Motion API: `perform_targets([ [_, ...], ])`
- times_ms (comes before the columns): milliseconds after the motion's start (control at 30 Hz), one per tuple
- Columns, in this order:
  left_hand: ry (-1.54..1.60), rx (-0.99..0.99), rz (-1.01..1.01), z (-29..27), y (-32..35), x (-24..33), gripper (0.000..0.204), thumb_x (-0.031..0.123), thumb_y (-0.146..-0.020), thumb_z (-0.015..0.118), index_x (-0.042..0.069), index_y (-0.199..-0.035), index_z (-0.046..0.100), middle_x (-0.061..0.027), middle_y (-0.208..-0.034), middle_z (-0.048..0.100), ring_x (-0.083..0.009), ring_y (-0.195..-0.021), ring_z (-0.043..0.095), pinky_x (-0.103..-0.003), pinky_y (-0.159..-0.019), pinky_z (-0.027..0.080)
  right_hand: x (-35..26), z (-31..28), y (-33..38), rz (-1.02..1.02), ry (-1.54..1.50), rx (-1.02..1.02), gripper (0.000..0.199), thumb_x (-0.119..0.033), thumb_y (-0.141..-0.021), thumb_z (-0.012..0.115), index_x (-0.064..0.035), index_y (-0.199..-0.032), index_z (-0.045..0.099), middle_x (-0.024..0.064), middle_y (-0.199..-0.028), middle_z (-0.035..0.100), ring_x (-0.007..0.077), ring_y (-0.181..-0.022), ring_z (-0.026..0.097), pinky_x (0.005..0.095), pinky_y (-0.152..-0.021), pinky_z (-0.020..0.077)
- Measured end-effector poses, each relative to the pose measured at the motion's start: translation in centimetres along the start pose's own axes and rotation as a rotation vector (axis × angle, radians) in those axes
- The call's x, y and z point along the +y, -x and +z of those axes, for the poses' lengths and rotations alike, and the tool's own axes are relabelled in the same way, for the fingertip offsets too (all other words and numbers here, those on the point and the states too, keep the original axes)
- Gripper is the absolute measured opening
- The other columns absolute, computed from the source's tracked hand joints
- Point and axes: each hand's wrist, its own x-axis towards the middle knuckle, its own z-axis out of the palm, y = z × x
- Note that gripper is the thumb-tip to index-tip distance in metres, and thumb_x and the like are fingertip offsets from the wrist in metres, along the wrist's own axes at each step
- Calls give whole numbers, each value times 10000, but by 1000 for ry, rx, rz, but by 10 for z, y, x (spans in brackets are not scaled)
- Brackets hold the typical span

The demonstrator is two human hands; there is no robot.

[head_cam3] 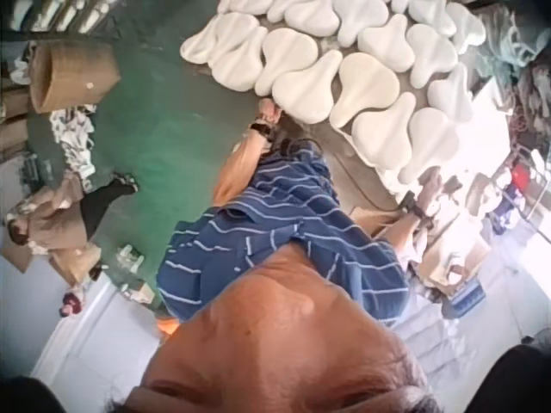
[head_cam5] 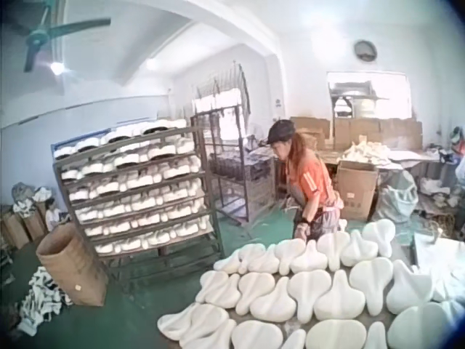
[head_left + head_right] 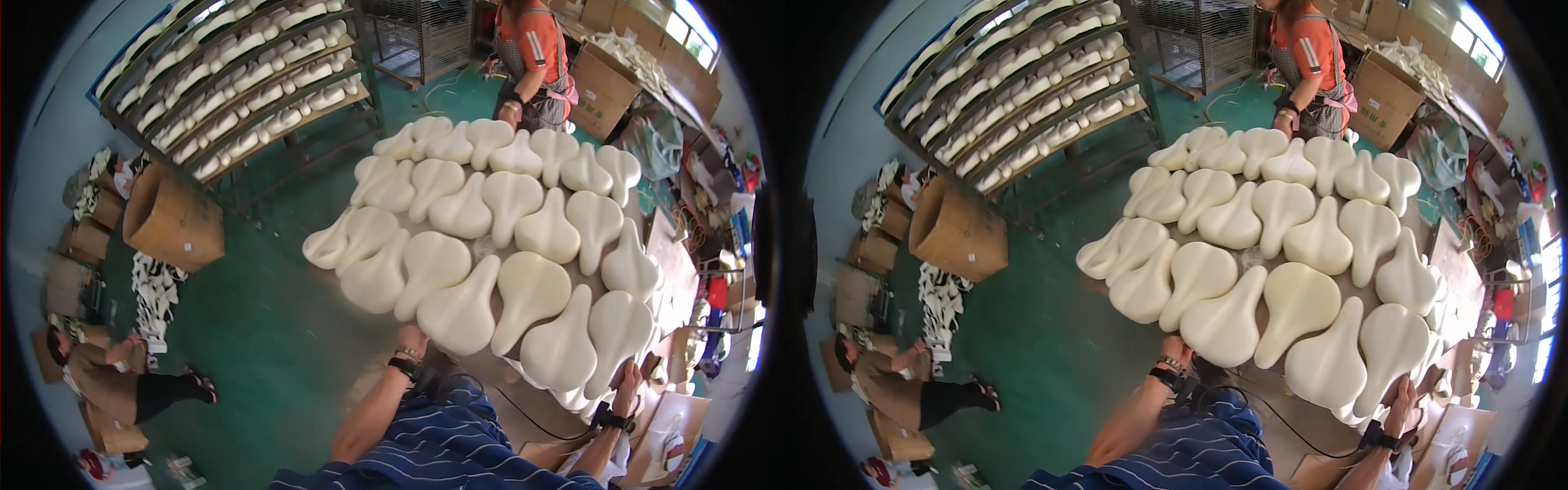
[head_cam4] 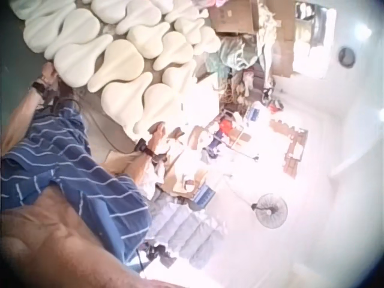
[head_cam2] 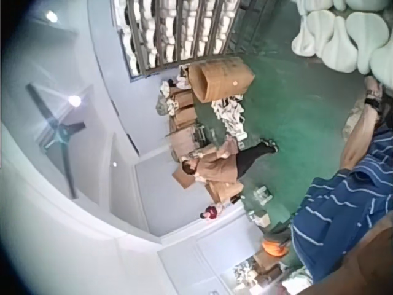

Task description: The person uses a spray gun to coat white foam parts arranged on a wooden board. They repeatedly spray the parts, then lift the board to place it on a metal rack, and retrieve another board to continue the process.

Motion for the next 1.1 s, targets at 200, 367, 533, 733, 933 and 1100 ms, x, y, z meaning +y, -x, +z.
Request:
perform_targets([
  [200, 594, 288, -381, -61, -99, 154, 321, -40, -888, 457, -18, -1196, 549, -117, -1110, 640, -214, -883, 637, -311, -627, 521, -33, 150, -23, 58, -183, -105, 331, -311, -986, 491, -4, -977, 613, -11, -800, 570, 70, -689, 486, 236, -605, 390],
  [367, 617, 361, -286, -157, -195, 181, 355, -31, -849, 555, 41, -1197, 567, -62, -1013, 659, -149, -730, 612, -267, -528, 459, -105, 282, -21, 89, -266, -169, 360, -301, -1009, 463, -96, -714, 475, -83, -655, 370, 31, -584, 315, 240, -508, 258],
  [533, 359, 297, -347, -230, -280, 205, 259, 51, -901, 526, -23, -1143, 580, -123, -1065, 647, -236, -901, 644, -357, -695, 548, -125, 361, 1, 292, -297, -294, 299, -339, -960, 525, -87, -801, 539, -40, -620, 465, 47, -478, 386, 222, -433, 304],
  [733, 632, 281, -353, -306, -360, 216, 295, 104, -956, 486, -5, -1225, 536, -122, -1164, 629, -241, -977, 646, -372, -739, 558, -183, 450, 68, 398, -158, -298, 211, -246, -924, 580, -57, -831, 577, -30, -635, 531, 54, -523, 480, 210, -474, 377],
  [933, -52, 36, -294, -442, -421, 164, 338, 237, -1004, 441, 56, -1274, 532, -55, -1190, 624, -150, -977, 628, -299, -724, 521, -252, 541, 172, 417, -195, -177, 217, -236, -938, 549, -27, -896, 585, 9, -701, 571, 74, -529, 470, 224, -470, 365],
  [1100, -41, 83, -99, -522, -453, 147, 317, 215, -973, 472, 33, -1210, 580, -73, -1090, 659, -165, -886, 634, -312, -662, 501, -310, 620, 223, 515, -158, -200, 188, -200, -950, 545, -38, -859, 575, 19, -676, 578, 85, -513, 503, 247, -442, 395],
])
